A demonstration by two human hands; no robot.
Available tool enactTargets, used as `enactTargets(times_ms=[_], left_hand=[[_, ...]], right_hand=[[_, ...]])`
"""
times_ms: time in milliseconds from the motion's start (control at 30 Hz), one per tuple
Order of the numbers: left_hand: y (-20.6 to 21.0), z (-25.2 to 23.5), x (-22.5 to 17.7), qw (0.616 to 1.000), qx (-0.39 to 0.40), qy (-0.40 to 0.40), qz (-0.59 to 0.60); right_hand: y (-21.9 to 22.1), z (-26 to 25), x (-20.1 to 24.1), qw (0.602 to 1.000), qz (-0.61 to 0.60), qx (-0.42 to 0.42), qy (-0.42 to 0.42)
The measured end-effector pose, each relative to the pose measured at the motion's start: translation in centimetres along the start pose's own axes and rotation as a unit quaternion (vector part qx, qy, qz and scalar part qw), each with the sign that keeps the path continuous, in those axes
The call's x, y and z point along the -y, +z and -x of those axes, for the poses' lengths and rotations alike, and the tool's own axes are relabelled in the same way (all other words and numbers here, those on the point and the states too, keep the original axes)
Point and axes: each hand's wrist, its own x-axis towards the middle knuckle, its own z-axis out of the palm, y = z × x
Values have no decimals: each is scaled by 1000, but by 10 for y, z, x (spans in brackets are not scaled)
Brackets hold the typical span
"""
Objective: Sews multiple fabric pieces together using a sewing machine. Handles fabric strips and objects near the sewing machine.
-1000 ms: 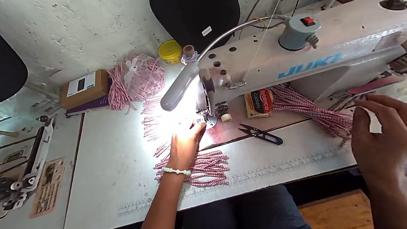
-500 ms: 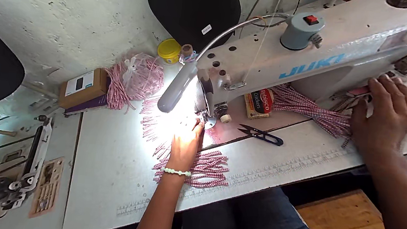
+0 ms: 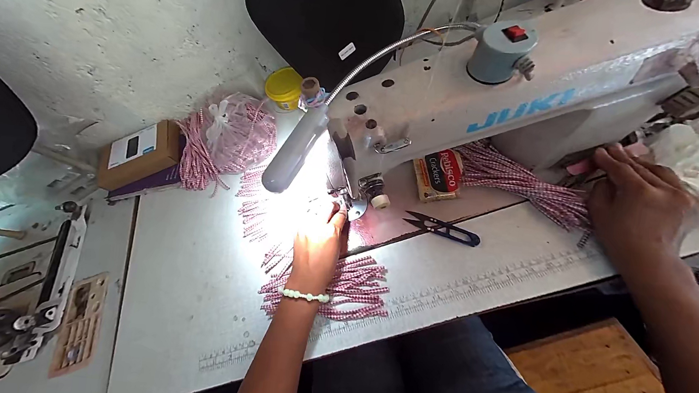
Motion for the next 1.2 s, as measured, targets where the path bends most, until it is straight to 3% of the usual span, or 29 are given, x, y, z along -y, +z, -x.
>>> enactTargets(times_ms=[167,500,633,767,1200], left_hand=[[-1,0,-3,1000,21,-18,-7],[-10,-17,-3,990,116,-83,-7],[-22,5,2,988,89,-36,117],[-38,35,-1,963,133,-6,233],[0,-4,13,999,-2,22,36]], right_hand=[[-1,3,2,997,-15,-66,-33],[1,-1,1,994,-22,-94,-46],[1,-2,1,994,-23,-93,-48],[3,-2,-4,993,-27,-97,-61],[2,-2,-2,994,-34,-89,-51]])
